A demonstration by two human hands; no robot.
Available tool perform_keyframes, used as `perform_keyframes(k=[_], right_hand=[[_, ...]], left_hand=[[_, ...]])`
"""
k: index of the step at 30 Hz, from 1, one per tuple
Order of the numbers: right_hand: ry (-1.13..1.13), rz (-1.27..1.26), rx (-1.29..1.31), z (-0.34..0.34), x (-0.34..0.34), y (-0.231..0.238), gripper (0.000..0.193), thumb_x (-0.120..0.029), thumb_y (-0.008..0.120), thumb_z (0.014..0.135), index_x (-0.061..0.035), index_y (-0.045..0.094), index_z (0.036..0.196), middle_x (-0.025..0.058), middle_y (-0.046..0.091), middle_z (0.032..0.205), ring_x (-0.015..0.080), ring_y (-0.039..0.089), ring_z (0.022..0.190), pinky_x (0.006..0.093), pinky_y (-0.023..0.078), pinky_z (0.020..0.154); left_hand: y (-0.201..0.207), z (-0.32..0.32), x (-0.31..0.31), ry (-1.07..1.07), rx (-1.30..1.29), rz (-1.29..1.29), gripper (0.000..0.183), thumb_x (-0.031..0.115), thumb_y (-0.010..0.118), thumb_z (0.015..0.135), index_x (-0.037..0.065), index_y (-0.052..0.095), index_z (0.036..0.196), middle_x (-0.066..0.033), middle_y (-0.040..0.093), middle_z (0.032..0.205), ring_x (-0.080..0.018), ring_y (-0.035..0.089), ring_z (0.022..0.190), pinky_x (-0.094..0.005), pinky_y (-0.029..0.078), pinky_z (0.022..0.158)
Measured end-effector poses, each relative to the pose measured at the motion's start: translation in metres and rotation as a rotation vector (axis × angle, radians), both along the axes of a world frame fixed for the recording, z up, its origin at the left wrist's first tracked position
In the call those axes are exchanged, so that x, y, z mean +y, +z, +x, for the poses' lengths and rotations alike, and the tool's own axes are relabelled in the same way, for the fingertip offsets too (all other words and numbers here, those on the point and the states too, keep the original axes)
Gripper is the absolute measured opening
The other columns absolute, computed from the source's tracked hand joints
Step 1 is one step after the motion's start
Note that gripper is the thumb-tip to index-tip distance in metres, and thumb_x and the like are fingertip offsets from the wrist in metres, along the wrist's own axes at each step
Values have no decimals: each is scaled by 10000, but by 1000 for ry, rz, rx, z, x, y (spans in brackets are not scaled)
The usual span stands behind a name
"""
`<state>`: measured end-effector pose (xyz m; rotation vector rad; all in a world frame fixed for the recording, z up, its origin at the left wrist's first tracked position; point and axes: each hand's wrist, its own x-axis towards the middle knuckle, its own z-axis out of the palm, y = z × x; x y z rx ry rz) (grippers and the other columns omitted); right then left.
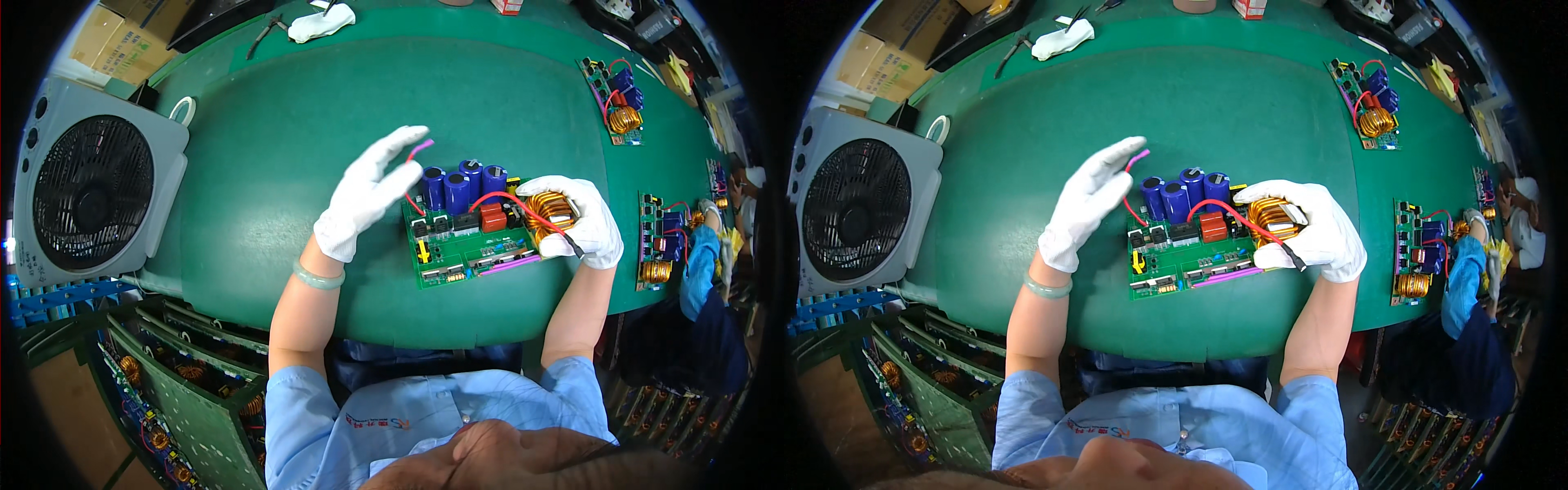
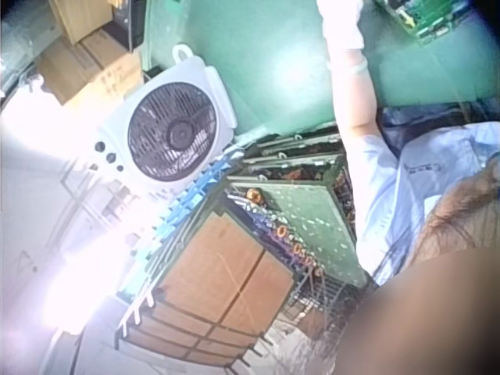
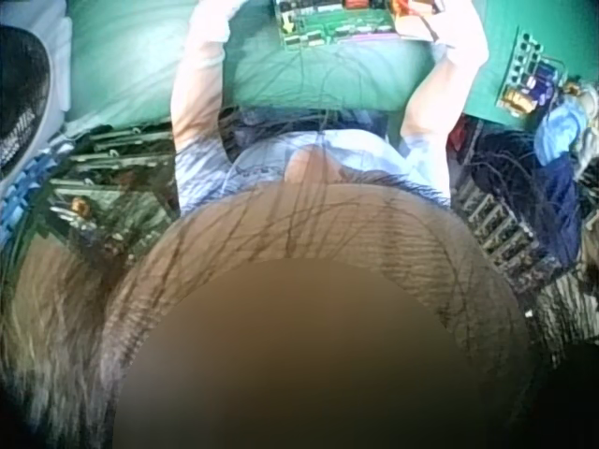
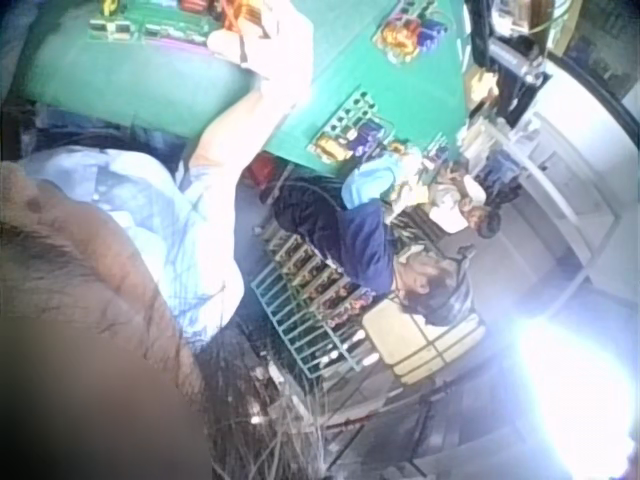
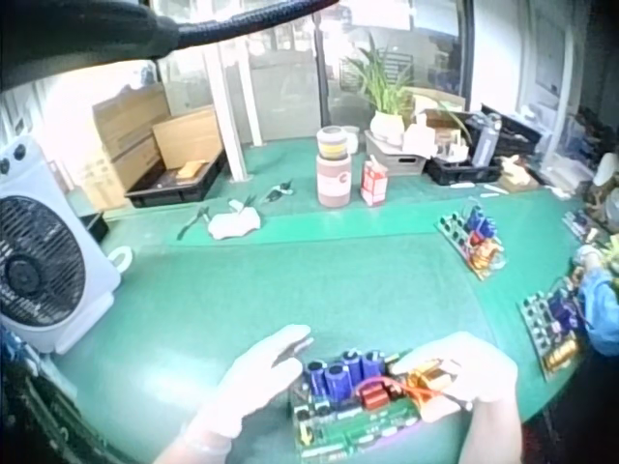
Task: The person picks up a green circuit board from a rack and places it on a green workbench. They use a small metal tool to scrape the surface of the board, then flip it over to inspect the components. The person repeats this process with multiple boards, handling them one at a time and placing them back on the rack.
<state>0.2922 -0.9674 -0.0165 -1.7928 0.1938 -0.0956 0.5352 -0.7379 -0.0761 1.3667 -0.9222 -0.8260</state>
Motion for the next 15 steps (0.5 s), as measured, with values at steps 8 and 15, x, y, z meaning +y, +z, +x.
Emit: perform_keyframes(k=[8, 15], right_hand=[[15, -28, -12, -1, -2, 0, 736, -272, 964, 607, 26, 661, 1208, 100, 722, 1092, 143, 651, 1004, 301, 495, 947], [30, -40, -10, -1, -3, 1, 728, -270, 963, 607, 19, 662, 1202, 112, 721, 1116, 160, 657, 1021, 312, 496, 960]], left_hand=[[12, 6, 13, 300, 73, -117, 241, 104, 598, 997, 3, 692, 1194, -68, 710, 1033, -95, 622, 903, -243, 493, 800], [25, -5, 19, 190, -18, 78, 190, 125, 606, 989, -3, 744, 1020, -4, 654, 806, -54, 507, 685, -218, 405, 616]])
